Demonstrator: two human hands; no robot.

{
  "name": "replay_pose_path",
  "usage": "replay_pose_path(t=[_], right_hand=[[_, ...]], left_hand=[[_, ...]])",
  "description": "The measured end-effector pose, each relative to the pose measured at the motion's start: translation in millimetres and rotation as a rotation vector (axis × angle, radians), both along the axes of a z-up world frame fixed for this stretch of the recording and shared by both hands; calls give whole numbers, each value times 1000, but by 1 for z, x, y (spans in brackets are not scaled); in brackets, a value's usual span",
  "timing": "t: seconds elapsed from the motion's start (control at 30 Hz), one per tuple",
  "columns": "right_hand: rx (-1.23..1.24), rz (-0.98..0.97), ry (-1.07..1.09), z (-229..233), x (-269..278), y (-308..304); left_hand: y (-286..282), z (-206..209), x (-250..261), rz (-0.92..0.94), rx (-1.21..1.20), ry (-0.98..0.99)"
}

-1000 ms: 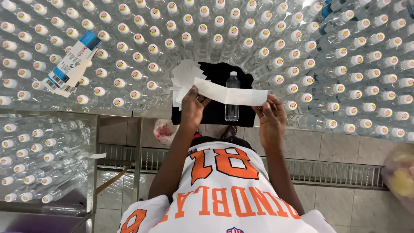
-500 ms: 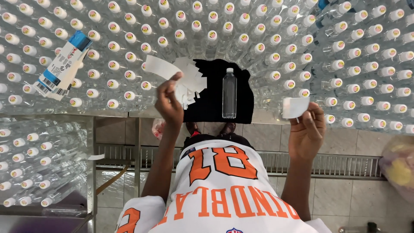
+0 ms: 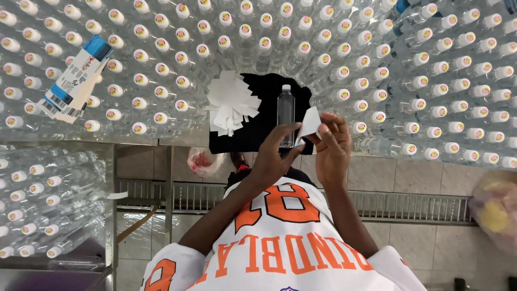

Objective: Manually applying adhesive labels to plastic water bottles and organizing them in crates.

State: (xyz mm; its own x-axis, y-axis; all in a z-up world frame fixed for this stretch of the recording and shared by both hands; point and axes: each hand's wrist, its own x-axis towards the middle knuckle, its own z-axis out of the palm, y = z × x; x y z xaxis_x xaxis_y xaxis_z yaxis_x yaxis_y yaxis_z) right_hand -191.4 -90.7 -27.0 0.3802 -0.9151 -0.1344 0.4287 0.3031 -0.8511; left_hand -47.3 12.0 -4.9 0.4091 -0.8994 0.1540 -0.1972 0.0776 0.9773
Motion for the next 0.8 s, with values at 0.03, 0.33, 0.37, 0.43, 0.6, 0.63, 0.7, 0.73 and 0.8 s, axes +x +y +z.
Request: replay_pose_path(t=[0.03,0.33,0.37,0.43,0.6,0.63,0.7,0.73,0.8], right_hand=[[-41,13,28,8,9,2],[-201,287,149,40,28,26],[-212,360,260,35,21,26],[-142,440,315,1,11,35],[74,477,388,-65,3,46],[132,428,352,-69,1,44],[195,375,316,-62,2,40],[213,337,331,-52,3,38],[238,295,346,-49,5,35]], left_hand=[[-3,-7,-1,43,5,56],[-11,-25,24,308,24,616],[-12,-20,28,347,45,729],[-13,-49,32,362,19,840],[-14,-66,30,420,12,1022],[-14,-72,28,430,28,1058],[-12,-86,23,438,51,1095],[-11,-95,21,432,68,1111],[-10,-109,16,424,92,1128]])
